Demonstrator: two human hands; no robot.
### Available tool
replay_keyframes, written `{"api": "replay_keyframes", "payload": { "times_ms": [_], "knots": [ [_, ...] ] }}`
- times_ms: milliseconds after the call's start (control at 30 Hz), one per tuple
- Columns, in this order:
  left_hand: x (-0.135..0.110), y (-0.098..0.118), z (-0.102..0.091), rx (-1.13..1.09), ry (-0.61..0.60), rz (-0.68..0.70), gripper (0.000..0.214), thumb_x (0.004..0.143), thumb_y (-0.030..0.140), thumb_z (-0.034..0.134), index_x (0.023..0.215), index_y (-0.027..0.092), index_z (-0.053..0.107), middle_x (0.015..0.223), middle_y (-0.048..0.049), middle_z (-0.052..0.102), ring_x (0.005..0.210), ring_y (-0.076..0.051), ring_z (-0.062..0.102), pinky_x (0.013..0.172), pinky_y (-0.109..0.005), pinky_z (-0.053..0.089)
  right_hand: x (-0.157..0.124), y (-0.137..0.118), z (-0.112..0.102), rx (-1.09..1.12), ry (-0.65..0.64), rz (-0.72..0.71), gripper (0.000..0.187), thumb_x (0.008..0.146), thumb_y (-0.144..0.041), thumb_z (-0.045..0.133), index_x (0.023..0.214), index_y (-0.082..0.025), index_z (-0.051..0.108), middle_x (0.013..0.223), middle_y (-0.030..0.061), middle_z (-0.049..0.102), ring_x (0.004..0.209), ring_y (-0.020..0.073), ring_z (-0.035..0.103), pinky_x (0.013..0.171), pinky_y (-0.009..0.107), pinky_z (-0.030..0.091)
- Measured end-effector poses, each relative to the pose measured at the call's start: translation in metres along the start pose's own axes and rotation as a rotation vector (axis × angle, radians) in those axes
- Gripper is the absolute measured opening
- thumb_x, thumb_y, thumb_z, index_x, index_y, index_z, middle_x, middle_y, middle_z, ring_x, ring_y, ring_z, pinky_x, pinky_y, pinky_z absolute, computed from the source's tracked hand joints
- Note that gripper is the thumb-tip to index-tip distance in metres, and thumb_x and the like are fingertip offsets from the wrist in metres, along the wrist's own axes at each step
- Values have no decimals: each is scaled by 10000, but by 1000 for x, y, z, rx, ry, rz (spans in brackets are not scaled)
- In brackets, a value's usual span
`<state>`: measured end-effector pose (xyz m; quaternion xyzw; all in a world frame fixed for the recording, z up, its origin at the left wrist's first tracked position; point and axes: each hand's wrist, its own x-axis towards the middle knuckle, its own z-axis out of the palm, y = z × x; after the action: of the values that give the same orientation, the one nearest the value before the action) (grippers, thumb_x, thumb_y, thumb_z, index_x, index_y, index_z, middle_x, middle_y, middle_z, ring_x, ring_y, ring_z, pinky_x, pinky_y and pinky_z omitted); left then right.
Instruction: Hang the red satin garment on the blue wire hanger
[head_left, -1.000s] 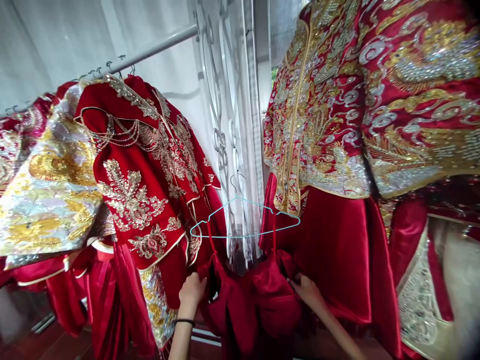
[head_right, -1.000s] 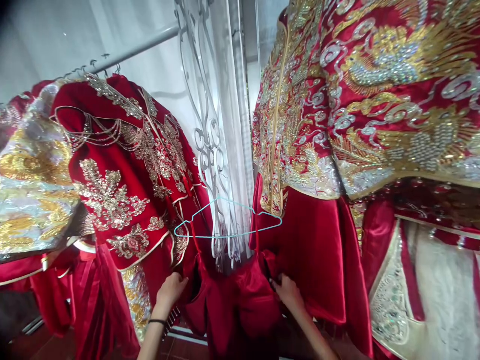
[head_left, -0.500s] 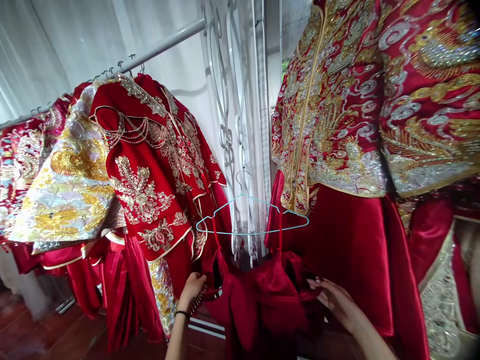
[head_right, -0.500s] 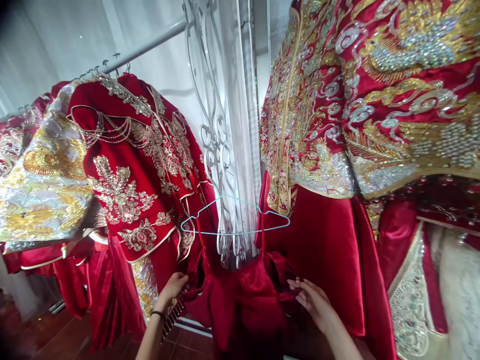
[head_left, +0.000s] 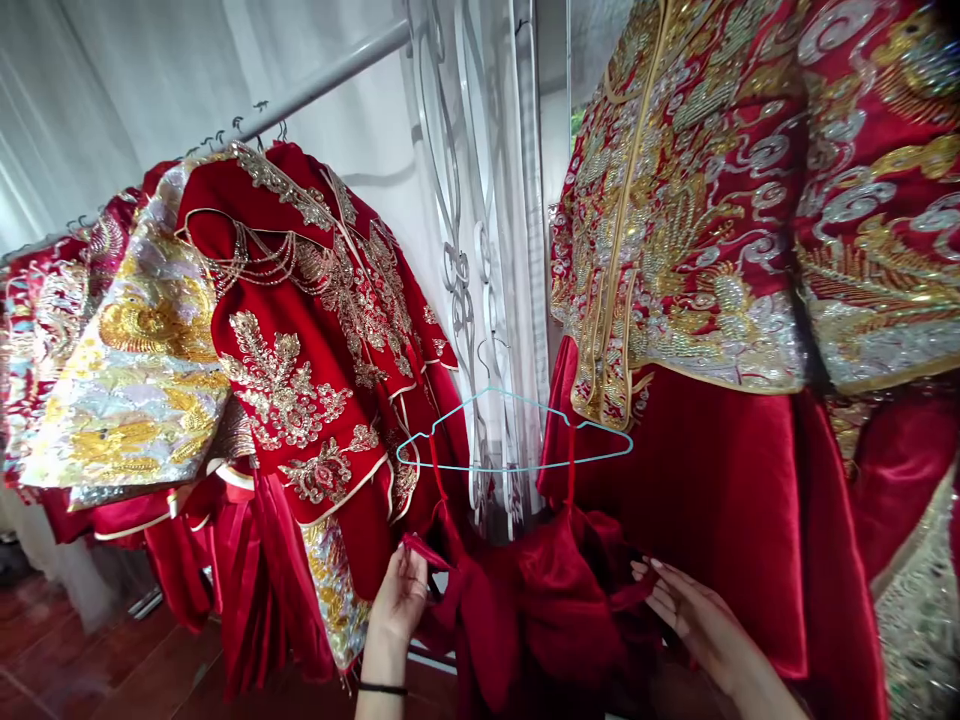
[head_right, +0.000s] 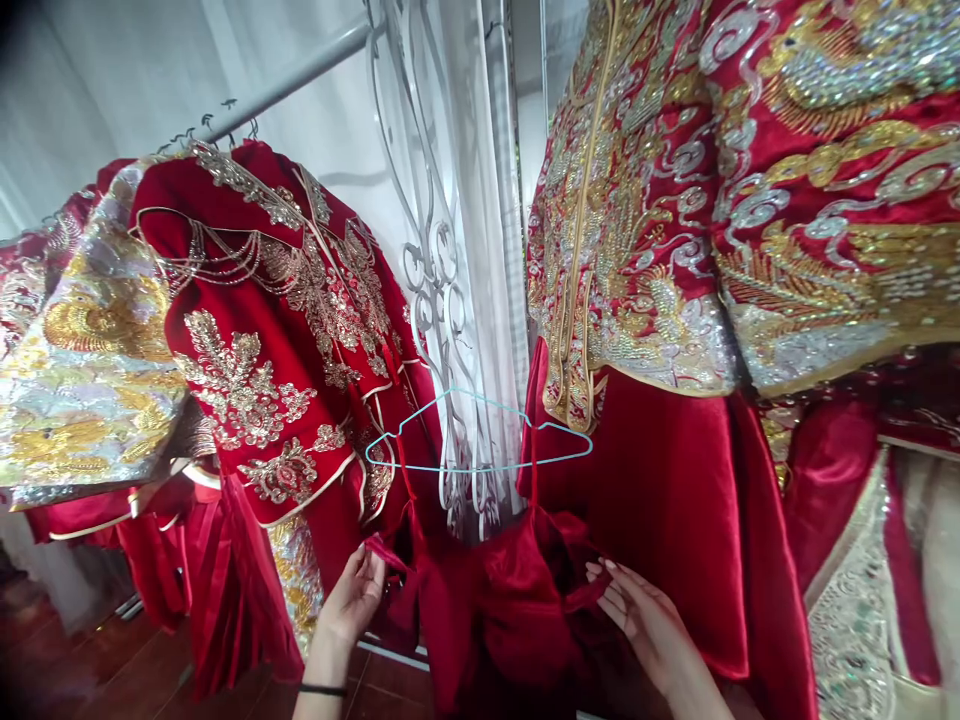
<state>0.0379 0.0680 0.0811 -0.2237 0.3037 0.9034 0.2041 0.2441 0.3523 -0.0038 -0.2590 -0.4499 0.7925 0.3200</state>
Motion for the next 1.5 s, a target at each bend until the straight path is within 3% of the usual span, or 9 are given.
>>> {"api": "replay_keyframes", "payload": {
  "times_ms": [133, 267, 367, 533, 733, 933, 1200, 1367, 1500],
  "knots": [
    [-4, -1, 1, 250, -53, 129, 195, 808, 110, 421, 776, 190, 596, 854, -48, 697, 881, -167, 655, 725, -272, 558, -1, -1, 5, 78, -68, 0, 314, 488, -255, 725, 800, -253, 697, 952, 55, 710, 901, 273, 650, 752, 321, 564],
    [-2, 1, 7, 479, -130, 311, 294, 670, 11, 455, 829, 205, 607, 972, -62, 694, 1058, -179, 586, 887, -267, 501, 2, -5, 15, 70, -53, -7, 383, 489, -249, 744, 869, -275, 698, 987, 46, 701, 972, 301, 620, 798, 373, 551],
    [5, -3, 9, 552, -207, 416, 270, 635, 34, 515, 824, 199, 615, 955, -70, 701, 1031, -182, 600, 865, -252, 503, 1, -12, 26, 42, -3, -39, 381, 468, -292, 782, 839, -249, 710, 967, 61, 706, 964, 315, 620, 782, 396, 552],
    [16, -4, 16, 669, -291, 574, 201, 602, 259, 656, 781, 166, 666, 780, -52, 722, 806, -213, 662, 707, -286, 538, 6, -26, 41, 4, 2, -110, 338, 492, -432, 780, 728, -196, 729, 856, 89, 724, 873, 288, 652, 722, 348, 556],
    [17, 26, 48, 1016, -428, 832, 264, 590, 375, 660, 716, 151, 721, 777, -44, 731, 847, -258, 645, 842, -374, 487, 24, -56, 54, -86, -33, -239, 373, 521, -457, 766, 777, -187, 735, 849, 99, 723, 789, 269, 671, 691, 349, 555],
    [37, 56, 58, 854, -392, 774, 354, 487, 312, 736, 792, 135, 714, 751, -32, 731, 742, -220, 660, 732, -342, 528, 46, -77, 52, -61, 39, -327, 414, 462, -464, 788, 753, -175, 734, 819, 105, 724, 812, 293, 668, 744, 393, 556],
    [75, 89, 74, 821, -360, 820, 253, 522, 222, 698, 761, 138, 700, 711, -12, 726, 685, -170, 658, 660, -273, 533, 74, -91, 40, -26, 151, -424, 393, 487, -429, 789, 780, -174, 729, 825, 79, 727, 861, 279, 659, 832, 413, 533],
    [94, 94, 94, 820, -348, 798, 209, 512, 178, 691, 718, 140, 695, 637, 3, 714, 588, -147, 638, 561, -246, 516, 82, -103, 49, -55, 132, -456, 407, 469, -437, 792, 779, -181, 733, 795, 63, 729, 807, 259, 667, 817, 393, 534],
    [95, 90, 110, 889, -409, 809, 197, 495, 190, 701, 687, 144, 697, 638, -5, 713, 641, -173, 650, 580, -263, 527, 88, -113, 57, -140, 57, -476, 430, 480, -468, 776, 803, -187, 733, 770, 50, 729, 715, 234, 669, 760, 374, 543]
  ]
}}
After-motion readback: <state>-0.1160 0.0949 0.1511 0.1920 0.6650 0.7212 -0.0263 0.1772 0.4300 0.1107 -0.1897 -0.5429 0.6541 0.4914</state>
